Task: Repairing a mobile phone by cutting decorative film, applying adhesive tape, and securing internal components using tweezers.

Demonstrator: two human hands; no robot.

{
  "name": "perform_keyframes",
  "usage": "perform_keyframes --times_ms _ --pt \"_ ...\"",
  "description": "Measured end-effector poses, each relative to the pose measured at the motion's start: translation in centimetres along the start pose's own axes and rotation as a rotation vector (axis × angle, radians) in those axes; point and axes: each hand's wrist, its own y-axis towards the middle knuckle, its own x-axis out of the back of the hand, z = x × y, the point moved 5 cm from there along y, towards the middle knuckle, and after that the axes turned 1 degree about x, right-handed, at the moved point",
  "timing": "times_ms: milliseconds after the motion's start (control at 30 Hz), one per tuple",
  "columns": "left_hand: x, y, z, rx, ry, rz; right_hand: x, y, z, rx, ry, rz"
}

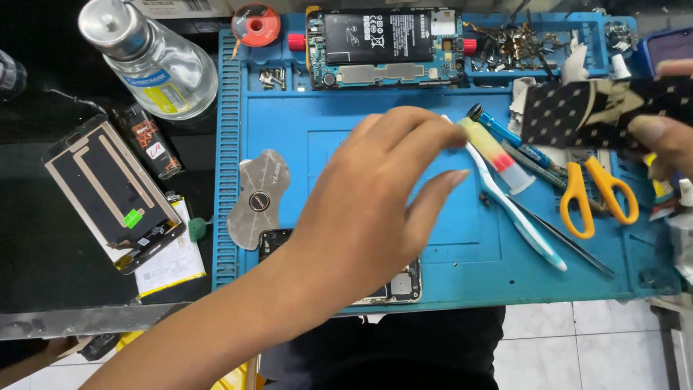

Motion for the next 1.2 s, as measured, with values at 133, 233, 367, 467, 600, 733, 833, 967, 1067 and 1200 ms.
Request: perform_keyframes --times_ms 133,233,367,467,600,733,833,967,1067,1200 --pt "2.1 -3.1 0.1 0.013 0.185 -0.039 -2.9 -2.7 0.2 0.134 -0.055 -0.196" --pt "2.3 -6.0 0.4 0.053 0.269 -0.042 -4.1 -9.9 7.7 0.353 -0.339 -0.176" --pt "1.1 -9.0 0.2 0.098 0.399 -0.068 -7.7 -14.5 11.4 0.512 -0.896 -0.128" --pt "0.1 -10.5 -0.5 0.097 0.522 -0.092 -8.1 -14.8 10.1 0.362 -1.120 -0.143" --pt "-2.8 -11.6 -2.4 0.085 0.480 -0.078 -8.2 -15.1 10.0 0.334 -1.033 -0.143" --pt "-4.8 -11.5 -3.1 0.067 0.508 -0.105 -7.9 -14.9 9.5 0.312 -1.117 -0.154" --pt "-5.5 -11.3 -3.1 0.075 0.527 -0.107 -7.2 -14.9 10.0 0.389 -0.992 -0.167" --pt "-6.2 -10.7 -3.2 0.055 0.585 -0.169 -7.4 -15.0 10.5 0.450 -0.992 -0.157" --pt "-6.0 -10.1 -3.7 0.080 0.606 -0.163 -6.8 -14.2 9.9 0.519 -0.951 -0.157" --pt "-4.4 -10.0 -4.1 0.066 0.584 -0.229 -6.4 -13.2 7.9 0.430 -0.984 -0.111"
